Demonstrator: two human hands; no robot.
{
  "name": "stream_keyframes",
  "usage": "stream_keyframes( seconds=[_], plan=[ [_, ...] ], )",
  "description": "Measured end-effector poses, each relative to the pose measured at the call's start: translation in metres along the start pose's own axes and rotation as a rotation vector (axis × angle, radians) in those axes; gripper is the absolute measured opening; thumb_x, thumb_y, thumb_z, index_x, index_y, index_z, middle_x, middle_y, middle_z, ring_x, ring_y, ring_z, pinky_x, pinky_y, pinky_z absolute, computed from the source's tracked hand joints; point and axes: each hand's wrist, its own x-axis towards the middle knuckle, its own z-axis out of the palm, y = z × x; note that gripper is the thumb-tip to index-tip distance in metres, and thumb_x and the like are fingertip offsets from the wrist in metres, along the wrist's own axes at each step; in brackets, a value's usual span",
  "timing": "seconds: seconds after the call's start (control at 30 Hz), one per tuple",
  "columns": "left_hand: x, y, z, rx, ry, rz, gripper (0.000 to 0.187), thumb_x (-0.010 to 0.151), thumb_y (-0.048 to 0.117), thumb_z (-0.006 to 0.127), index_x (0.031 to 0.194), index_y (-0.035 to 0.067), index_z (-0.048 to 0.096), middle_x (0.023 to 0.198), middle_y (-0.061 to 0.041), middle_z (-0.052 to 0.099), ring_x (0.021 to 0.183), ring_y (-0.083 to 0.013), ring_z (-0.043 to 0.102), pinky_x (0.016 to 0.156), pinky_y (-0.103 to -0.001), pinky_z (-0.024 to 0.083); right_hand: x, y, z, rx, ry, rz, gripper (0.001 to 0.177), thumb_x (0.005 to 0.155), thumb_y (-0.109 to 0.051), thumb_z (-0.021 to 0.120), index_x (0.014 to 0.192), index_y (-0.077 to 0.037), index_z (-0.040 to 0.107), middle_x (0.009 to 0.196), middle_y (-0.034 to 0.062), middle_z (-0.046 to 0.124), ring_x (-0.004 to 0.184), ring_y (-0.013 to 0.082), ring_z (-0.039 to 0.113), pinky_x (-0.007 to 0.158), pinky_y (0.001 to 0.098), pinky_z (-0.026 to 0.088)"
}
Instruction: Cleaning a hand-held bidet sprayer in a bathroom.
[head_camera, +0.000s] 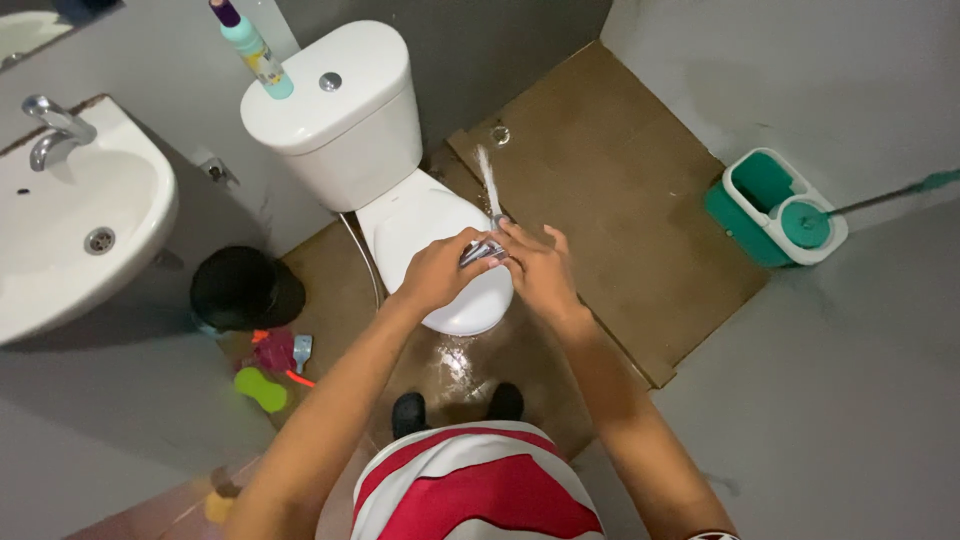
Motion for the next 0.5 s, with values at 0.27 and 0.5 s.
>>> stream_keyframes(
  seconds=[0.27,0.5],
  plan=[
    [-0.003,-0.007,0.033,-0.051,0.082,-0.039,0.048,0.090,0.052,0.071,0.124,0.018,0.064,0.100,-0.013,0.076,0.096,-0.0365,0.072,0.081,-0.046,0.054,-0.014,0.017,0.005,0.091,-0.011,-0.027,0.047,0.091,-0.012,0.069,0.137,-0.023,0.067,0.146,0.0038,0.062,0.128,0.0201,0.063,0.116,0.0514,0.032],
    [-0.009,-0.005,0.054,-0.060,0.104,-0.016,0.044,0.091,0.049,0.071,0.124,0.020,0.065,0.105,-0.008,0.076,0.099,-0.0348,0.072,0.082,-0.046,0.054,-0.031,0.027,0.011,0.090,-0.036,-0.006,0.046,0.092,-0.013,0.069,0.137,-0.020,0.067,0.147,0.0061,0.062,0.131,0.0240,0.062,0.115,0.0528,0.034]
  ],
)
